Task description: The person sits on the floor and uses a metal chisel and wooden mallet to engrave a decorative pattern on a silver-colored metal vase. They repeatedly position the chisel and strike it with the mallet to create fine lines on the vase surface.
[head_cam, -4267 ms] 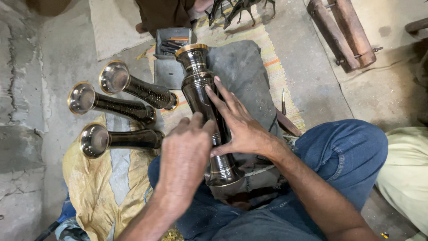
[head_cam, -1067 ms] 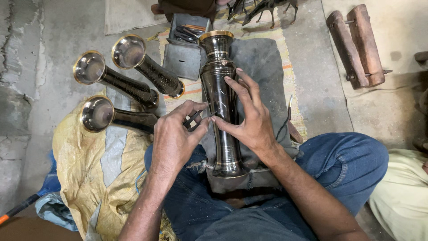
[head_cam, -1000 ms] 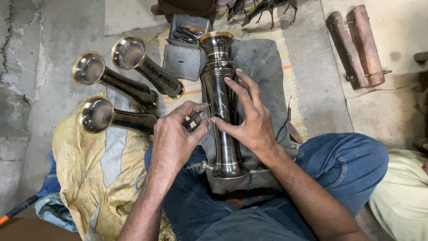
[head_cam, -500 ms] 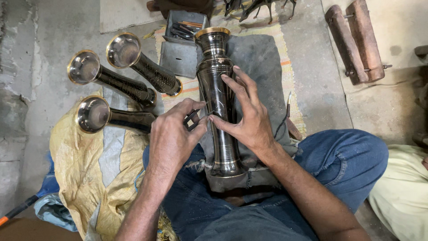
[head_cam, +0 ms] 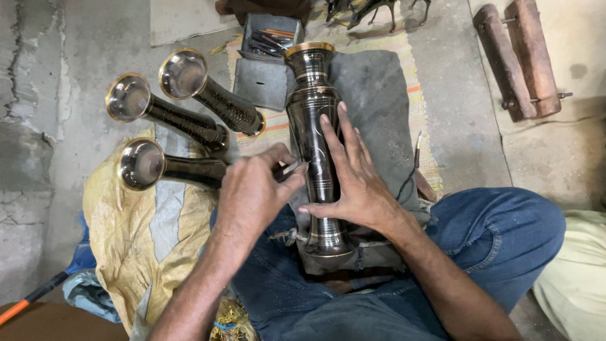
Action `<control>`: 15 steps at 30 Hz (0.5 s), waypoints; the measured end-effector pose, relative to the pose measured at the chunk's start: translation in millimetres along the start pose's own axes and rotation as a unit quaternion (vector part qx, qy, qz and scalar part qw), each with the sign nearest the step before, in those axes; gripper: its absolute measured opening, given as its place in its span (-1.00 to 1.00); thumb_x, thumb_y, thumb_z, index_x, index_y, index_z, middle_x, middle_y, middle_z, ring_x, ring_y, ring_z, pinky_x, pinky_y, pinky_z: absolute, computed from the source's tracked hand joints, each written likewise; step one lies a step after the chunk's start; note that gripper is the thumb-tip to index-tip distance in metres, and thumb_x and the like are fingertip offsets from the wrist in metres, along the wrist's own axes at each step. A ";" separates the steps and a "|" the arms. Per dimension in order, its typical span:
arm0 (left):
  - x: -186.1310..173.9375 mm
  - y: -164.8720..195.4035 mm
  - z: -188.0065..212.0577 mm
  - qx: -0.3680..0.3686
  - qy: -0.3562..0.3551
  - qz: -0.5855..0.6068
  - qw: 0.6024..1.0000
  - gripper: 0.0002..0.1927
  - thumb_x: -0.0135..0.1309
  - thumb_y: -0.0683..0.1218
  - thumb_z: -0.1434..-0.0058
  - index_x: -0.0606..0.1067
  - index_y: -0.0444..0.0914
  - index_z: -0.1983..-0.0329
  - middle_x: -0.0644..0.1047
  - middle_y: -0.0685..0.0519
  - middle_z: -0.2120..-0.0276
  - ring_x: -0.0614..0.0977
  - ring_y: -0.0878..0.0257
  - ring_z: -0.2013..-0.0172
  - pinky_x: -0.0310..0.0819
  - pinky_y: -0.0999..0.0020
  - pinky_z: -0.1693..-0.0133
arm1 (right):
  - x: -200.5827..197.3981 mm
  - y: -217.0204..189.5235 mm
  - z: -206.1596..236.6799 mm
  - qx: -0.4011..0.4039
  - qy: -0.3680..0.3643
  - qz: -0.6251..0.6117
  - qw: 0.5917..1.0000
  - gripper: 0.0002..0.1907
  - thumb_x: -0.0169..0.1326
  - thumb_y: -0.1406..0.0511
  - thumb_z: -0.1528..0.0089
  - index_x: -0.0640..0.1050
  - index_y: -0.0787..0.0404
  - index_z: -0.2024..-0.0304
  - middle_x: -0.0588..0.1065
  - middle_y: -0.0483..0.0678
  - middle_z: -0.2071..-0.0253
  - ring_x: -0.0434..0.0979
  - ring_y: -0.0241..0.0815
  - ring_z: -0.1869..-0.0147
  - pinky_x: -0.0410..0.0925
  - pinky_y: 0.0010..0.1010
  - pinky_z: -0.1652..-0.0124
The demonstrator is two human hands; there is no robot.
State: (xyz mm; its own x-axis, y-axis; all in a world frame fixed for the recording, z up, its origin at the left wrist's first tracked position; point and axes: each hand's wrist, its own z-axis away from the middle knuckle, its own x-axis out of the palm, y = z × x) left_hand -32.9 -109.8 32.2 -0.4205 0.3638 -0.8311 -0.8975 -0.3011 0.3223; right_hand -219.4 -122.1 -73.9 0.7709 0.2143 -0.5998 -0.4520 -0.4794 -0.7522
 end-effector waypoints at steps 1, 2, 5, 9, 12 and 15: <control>1.3 -1.0 1.8 0.074 0.052 -0.006 0.996 -0.71 0.18 0.05 -0.27 0.57 -0.19 0.05 0.63 -0.18 0.51 0.69 0.00 0.51 0.62 0.12 0.37 | 1.8 -0.2 0.6 -0.014 0.011 0.006 1.000 0.54 0.48 -0.18 0.16 -0.20 0.07 -0.56 -0.34 0.32 -0.57 -0.23 0.46 -0.64 -0.14 0.33 -0.46; 4.1 -0.9 4.1 0.147 0.103 -0.011 0.984 -0.73 0.18 0.03 -0.26 0.59 -0.26 0.12 0.61 -0.21 0.56 0.68 -0.03 0.52 0.60 0.07 0.39 | 3.0 -0.8 1.6 -0.009 0.010 0.005 1.000 0.53 0.48 -0.18 0.15 -0.19 0.06 -0.56 -0.35 0.32 -0.58 -0.23 0.46 -0.65 -0.12 0.30 -0.47; 4.1 2.6 0.0 0.262 0.148 -0.085 0.950 -0.74 0.11 -0.01 -0.33 0.60 -0.31 0.32 0.59 -0.18 0.60 0.65 -0.06 0.52 0.57 0.00 0.37 | 4.7 -5.4 3.4 -0.003 0.014 0.000 1.000 0.52 0.47 -0.17 0.15 -0.19 0.06 -0.57 -0.36 0.32 -0.59 -0.23 0.45 -0.66 -0.09 0.24 -0.49; -17.7 10.2 -37.9 0.211 -0.079 -0.133 0.965 -0.65 0.01 0.01 -0.38 0.62 -0.35 0.33 0.59 -0.02 0.61 0.63 0.19 0.60 0.54 0.22 0.46 | 1.5 -18.3 -0.4 -0.025 0.035 0.005 0.999 0.50 0.45 -0.17 0.13 -0.19 0.06 -0.58 -0.35 0.29 -0.60 -0.20 0.43 -0.66 -0.04 0.23 -0.49; -30.4 -15.2 -52.3 0.141 -0.239 0.078 0.958 -0.63 -0.02 0.09 -0.38 0.62 -0.28 0.24 0.49 0.03 0.69 0.41 0.27 0.73 0.22 0.28 0.66 | -6.4 -29.3 7.2 -0.014 0.020 0.002 1.000 0.44 0.42 -0.17 0.08 -0.15 0.07 -0.58 -0.33 0.25 -0.62 -0.12 0.44 -0.64 0.04 0.21 -0.44; -6.3 -54.1 -43.8 0.194 -0.132 0.236 0.943 -0.57 -0.03 0.16 -0.40 0.60 -0.28 0.22 0.45 0.18 0.69 0.41 0.47 0.72 0.26 0.51 0.68 | -14.2 -36.7 43.9 0.024 0.006 -0.009 1.000 0.20 0.38 -0.13 0.04 0.17 0.11 -0.51 0.01 0.16 -0.60 0.18 0.30 -0.56 0.17 0.15 -0.34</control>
State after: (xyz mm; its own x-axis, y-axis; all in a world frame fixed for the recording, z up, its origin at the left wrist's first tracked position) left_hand 24.2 -134.4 0.1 -0.7586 0.4915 -0.4278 -0.5611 -0.1589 0.8123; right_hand -233.6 -70.2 -49.7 0.7841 0.2114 -0.5836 -0.4596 -0.4342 -0.7748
